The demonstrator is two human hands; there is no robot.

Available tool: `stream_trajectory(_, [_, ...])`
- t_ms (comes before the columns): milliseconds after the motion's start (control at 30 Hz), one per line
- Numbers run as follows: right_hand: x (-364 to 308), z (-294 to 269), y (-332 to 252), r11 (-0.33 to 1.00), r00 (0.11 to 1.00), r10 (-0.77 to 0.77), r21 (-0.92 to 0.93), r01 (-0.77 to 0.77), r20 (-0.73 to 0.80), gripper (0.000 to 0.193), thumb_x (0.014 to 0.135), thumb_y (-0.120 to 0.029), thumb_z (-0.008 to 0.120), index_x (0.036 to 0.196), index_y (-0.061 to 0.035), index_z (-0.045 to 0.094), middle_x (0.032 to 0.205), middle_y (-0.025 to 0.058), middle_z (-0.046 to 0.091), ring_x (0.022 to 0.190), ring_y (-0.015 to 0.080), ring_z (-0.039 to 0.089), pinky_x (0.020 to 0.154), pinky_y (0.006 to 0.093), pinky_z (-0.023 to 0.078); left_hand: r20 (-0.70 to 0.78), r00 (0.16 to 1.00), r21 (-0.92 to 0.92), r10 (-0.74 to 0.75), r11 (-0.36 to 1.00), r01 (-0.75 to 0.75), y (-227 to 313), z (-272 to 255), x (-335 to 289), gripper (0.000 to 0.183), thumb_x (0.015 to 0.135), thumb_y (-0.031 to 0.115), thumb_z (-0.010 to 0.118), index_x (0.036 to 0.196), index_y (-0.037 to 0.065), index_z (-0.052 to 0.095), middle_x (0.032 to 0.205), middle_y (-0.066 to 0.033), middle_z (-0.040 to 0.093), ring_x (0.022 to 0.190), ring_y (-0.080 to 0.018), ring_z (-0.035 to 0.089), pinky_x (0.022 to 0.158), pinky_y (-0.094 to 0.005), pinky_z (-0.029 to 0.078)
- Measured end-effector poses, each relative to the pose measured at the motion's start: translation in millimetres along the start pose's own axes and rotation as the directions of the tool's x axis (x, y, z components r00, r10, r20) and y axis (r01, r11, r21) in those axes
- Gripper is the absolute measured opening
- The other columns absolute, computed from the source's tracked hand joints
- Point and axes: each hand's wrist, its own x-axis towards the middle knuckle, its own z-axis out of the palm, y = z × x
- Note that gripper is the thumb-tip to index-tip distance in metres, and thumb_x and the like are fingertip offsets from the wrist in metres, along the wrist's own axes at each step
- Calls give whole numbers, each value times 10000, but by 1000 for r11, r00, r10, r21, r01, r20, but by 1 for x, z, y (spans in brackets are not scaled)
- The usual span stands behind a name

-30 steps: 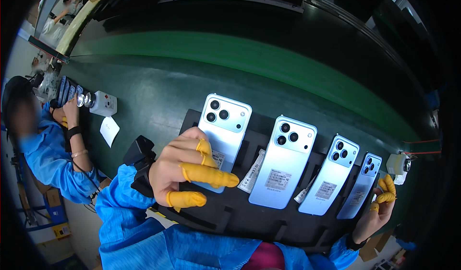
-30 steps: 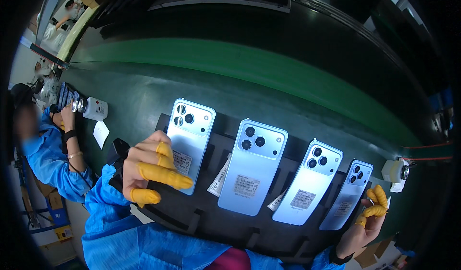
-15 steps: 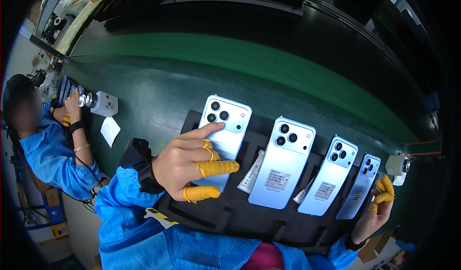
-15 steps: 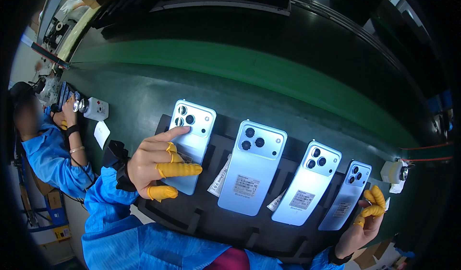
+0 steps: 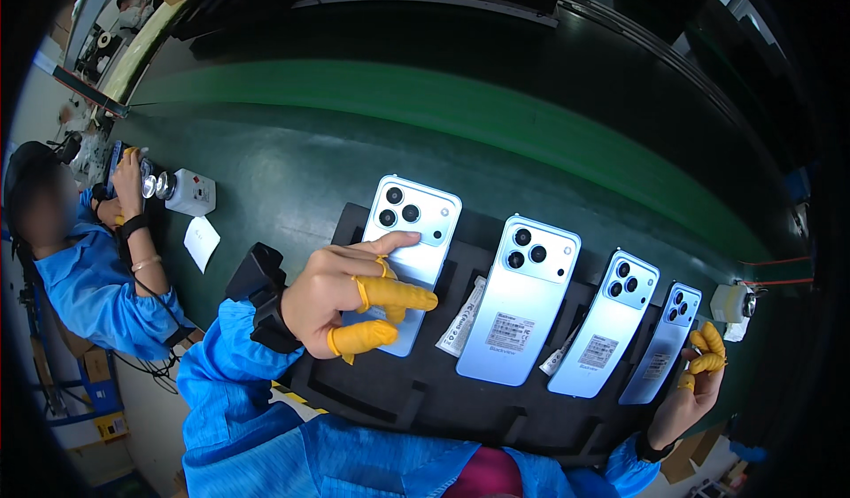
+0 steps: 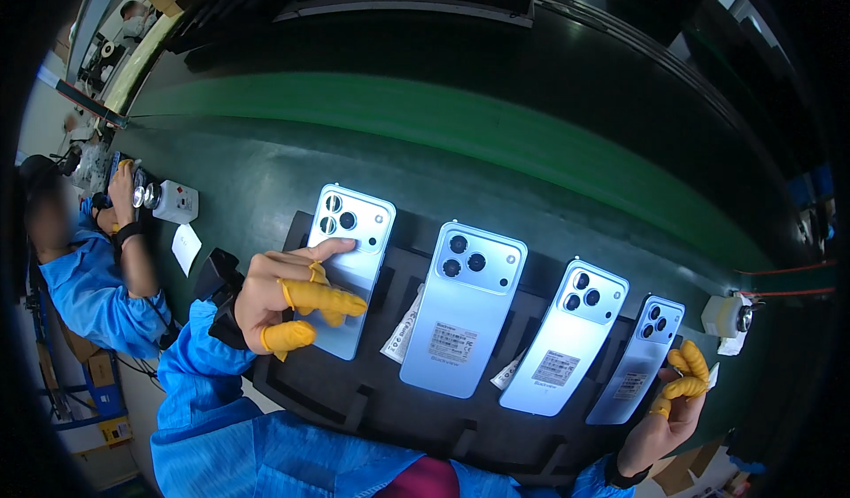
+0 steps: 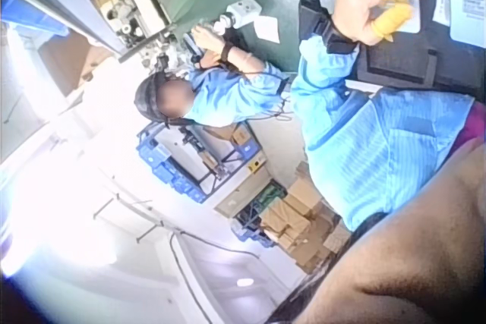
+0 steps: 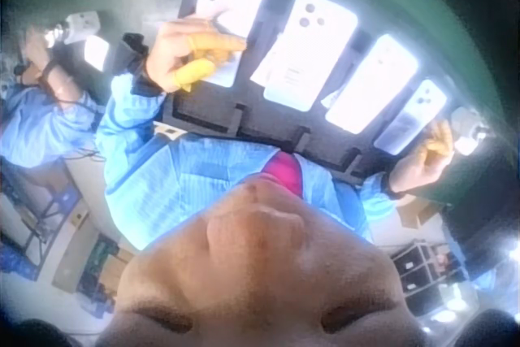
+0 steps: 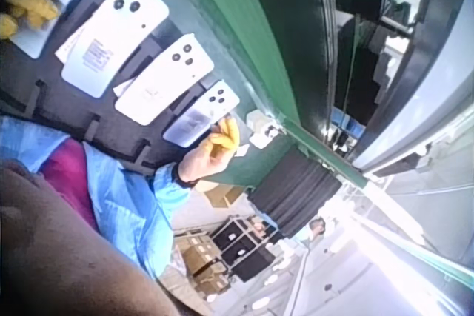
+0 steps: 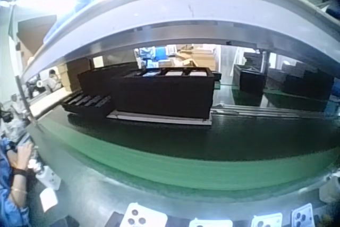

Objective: Cleaning the back panels and camera lenses of smartphones on a production line using a cloth and liquid cleaner.

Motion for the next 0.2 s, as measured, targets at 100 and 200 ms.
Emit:
stream_trajectory(100, [0, 0, 2, 1000, 1000, -14, 16, 14, 9, 416, 830, 44, 360, 1208, 46, 535, 1287, 164, 563, 1133, 228, 580, 963, 336, 458, -42, 999, -100, -13, 995, 9, -2, 0, -6, 282, 837, 197, 676, 996, -34, 699, 725, -138, 673, 691, -285, 680, 1098, -550, 308])
stream_trajectory(200, [0, 0, 4, 1000, 999, -14, 23, 13, 29, 414, 826, 41, 361, 1201, 45, 537, 1298, 168, 554, 1139, 241, 575, 975, 347, 451, -33, 997, -270, -75, 961, 64, -3, 2, -12, 305, 877, 247, 644, 983, -33, 701, 762, -149, 686, 744, -316, 691, 1099, -557, 302])
